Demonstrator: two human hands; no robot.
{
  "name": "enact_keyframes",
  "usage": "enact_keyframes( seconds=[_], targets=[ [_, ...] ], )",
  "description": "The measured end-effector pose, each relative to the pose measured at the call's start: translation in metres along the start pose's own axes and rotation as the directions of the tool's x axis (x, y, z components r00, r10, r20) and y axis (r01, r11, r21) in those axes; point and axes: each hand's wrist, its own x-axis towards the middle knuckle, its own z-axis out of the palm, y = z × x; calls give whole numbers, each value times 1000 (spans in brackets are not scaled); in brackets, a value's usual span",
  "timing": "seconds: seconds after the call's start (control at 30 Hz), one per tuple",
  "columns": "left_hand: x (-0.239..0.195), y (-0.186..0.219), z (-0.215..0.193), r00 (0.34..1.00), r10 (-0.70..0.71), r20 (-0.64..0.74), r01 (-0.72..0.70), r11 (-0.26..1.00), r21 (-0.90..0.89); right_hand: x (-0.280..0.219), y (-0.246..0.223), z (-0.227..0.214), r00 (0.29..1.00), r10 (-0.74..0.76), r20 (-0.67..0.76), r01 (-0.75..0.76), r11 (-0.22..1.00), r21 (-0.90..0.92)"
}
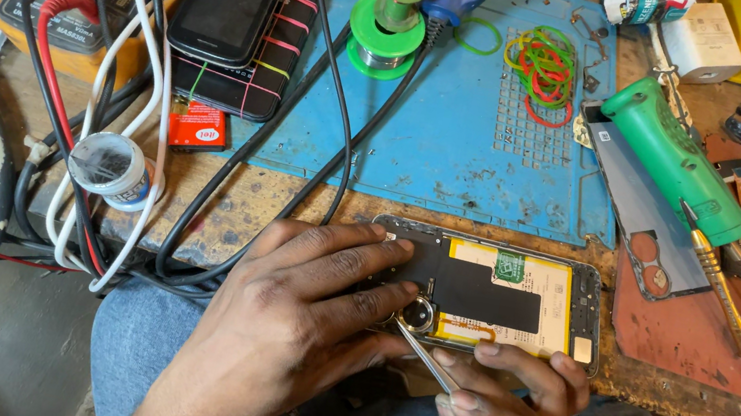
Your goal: The person uses a soldering iron and tweezers to work on the internal components of a disassembled smartphone. They heat and remove small parts near the camera module and battery area, placing removed pieces on the workbench.
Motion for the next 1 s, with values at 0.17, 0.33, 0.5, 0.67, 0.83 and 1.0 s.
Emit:
enact_keyframes(
  seconds=[0.17,0.33,0.5,0.67,0.83,1.0],
  targets=[
    [0,-1,-1,999,-8,52,9,1000,-22,-10,1,29,984,-112,-135,102,992,-80],
    [2,-4,-5,998,-17,63,18,999,-29,-11,8,34,982,-107,-155,104,994,-27],
    [-2,-8,-8,995,-24,97,33,996,-88,-16,10,20,997,-47,-68,49,999,18],
    [-2,-11,-10,994,-25,110,38,992,-121,-13,15,18,992,-79,-98,82,996,25],
    [-2,-11,-6,999,-28,15,29,994,-107,-18,11,21,989,-4,-150,7,1000,23],
    [-1,-11,3,995,-37,-93,31,998,-60,-20,12,20,978,-10,-210,27,996,81]
  ],
)
